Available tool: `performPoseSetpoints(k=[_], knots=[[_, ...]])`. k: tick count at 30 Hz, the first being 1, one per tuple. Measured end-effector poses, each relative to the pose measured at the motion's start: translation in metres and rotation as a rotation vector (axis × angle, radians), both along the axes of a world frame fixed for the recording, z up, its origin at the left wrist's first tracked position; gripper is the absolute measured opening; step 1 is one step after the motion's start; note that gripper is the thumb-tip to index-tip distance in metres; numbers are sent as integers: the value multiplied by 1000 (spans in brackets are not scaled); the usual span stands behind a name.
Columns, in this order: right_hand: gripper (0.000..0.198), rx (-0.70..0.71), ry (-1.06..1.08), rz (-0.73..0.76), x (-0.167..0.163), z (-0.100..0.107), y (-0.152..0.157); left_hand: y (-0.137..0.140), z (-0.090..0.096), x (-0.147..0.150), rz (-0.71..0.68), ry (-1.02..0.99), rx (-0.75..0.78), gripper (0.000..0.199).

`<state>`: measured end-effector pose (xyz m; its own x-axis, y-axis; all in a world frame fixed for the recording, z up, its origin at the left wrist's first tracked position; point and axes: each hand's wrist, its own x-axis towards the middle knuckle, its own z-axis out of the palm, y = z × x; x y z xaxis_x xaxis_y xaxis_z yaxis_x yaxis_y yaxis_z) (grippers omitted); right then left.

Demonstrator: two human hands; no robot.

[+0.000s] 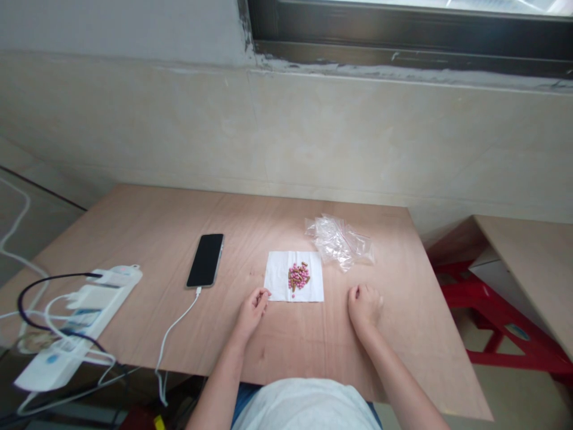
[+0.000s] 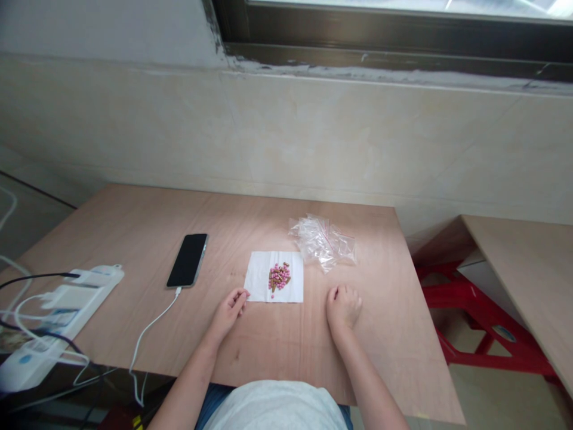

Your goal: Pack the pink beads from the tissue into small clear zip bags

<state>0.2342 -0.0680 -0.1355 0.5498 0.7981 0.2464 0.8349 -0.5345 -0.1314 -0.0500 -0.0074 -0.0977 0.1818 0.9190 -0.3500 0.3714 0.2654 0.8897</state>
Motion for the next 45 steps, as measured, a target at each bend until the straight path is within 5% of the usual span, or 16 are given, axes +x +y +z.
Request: performPoseSetpoints(k=[5,10,17,22,36,45], knots=[[26,32,76,-33,2,0,2,0,-3,0,3,-7,0,31],[29,103,407,-79,10,12,14,1,-2,0,18,-6,-4,31],[29,212,497,-6,31,42,80,0,0,1,21,-20,-3,31],[29,141,659,44,39,49,112,-1,1,2,36,-35,3,31],[11,58,907,-13,21,38,108,-5,2,0,28,-56,10,28],[32,76,1385,141,11,95,47,-5,9,2,44,-70,-15,30]])
